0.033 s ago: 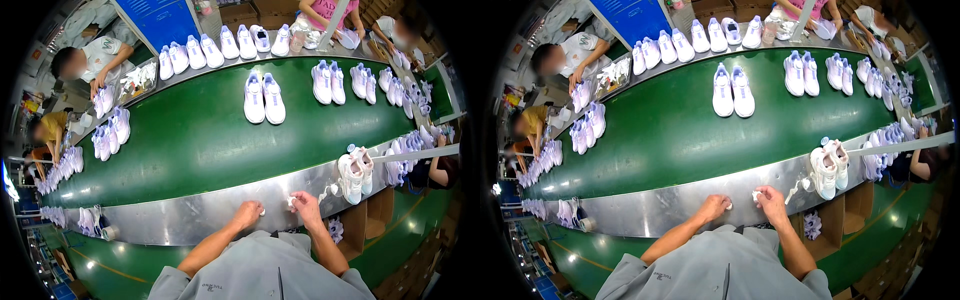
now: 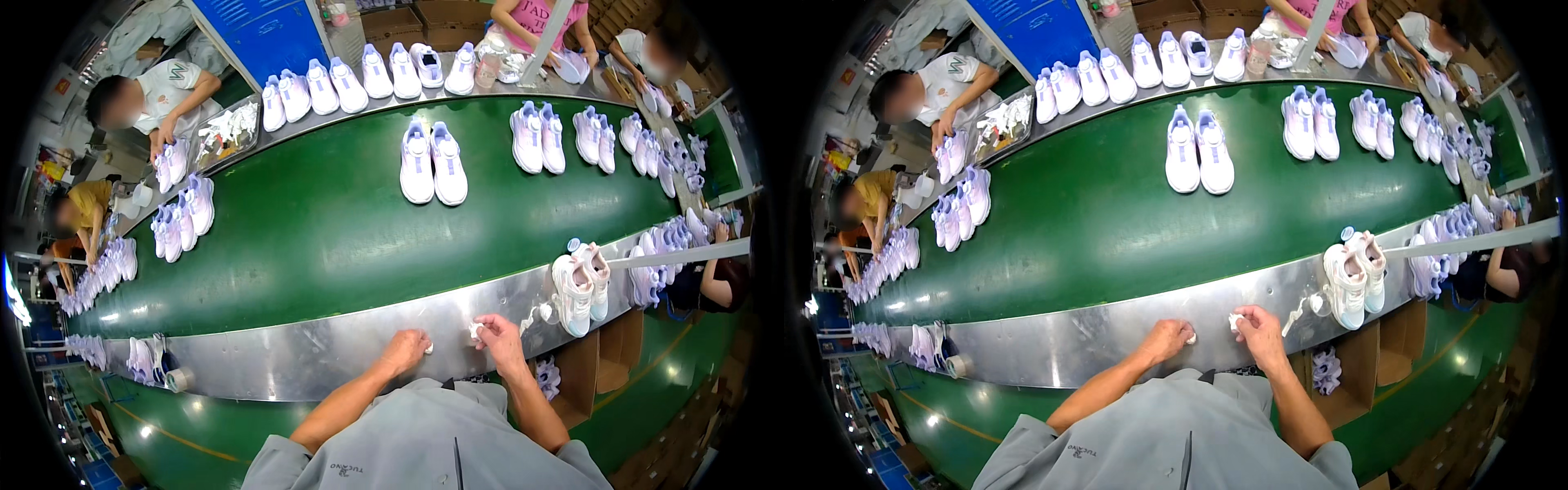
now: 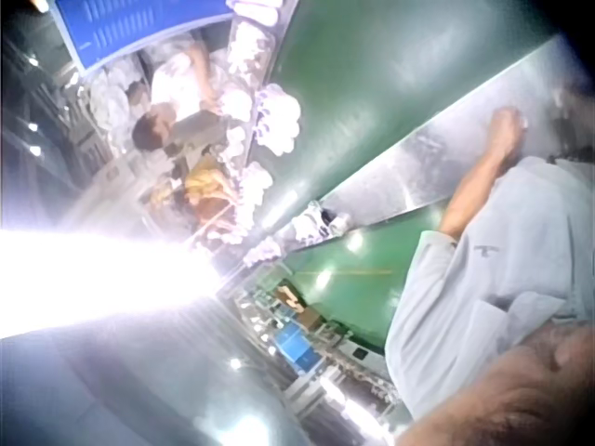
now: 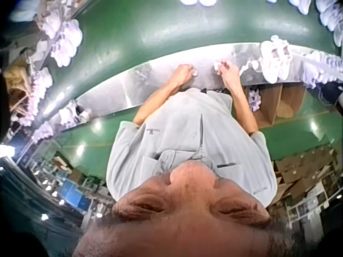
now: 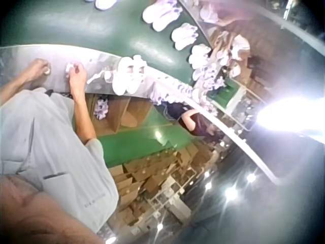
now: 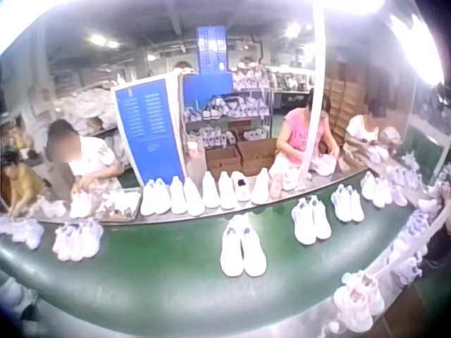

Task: The person repeatedly picks up white sneakers from a green conveyor belt and wipes them with a small white cloth. The shoes are handled one at a time, turned over, and placed back on the belt. Other workers are visible in the background performing similar tasks.

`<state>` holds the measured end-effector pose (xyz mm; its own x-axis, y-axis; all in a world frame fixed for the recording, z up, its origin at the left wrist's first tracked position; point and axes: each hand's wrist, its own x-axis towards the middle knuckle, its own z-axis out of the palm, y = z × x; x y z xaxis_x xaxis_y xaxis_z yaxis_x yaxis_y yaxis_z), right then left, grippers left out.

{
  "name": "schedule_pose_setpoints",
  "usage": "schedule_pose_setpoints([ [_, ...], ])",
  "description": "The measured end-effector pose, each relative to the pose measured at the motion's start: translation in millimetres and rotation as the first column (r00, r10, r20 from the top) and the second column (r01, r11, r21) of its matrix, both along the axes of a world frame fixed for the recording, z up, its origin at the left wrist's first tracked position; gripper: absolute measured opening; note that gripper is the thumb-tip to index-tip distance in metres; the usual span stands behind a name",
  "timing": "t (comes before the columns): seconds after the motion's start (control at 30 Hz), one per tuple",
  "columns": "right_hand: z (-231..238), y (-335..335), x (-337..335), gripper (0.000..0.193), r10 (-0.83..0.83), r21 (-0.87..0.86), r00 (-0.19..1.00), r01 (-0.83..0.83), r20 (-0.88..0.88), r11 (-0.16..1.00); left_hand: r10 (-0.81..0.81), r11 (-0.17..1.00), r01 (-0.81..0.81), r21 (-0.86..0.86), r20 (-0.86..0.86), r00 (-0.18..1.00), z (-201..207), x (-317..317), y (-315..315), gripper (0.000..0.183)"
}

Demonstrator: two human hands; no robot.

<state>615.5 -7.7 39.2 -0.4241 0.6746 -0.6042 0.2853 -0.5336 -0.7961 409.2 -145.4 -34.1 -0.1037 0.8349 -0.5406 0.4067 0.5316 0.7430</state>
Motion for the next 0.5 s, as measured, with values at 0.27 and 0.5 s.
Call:
schedule_pose_setpoints([
  [0.27,-0.6,5.8,-5.6,0.022,0.067,-0.034,0.998,-0.067,0.003,0.997,0.353,0.899,-0.263,-0.349,0.226,0.908,29.4,-0.4,2.8,0.019],
  [0.5,-7.5,6.4,-19.1,0.021,0.140,-0.041,0.990,-0.140,-0.008,0.989,0.348,0.921,-0.258,-0.293,0.317,0.882,21.8,-0.7,-21.4,0.018],
])
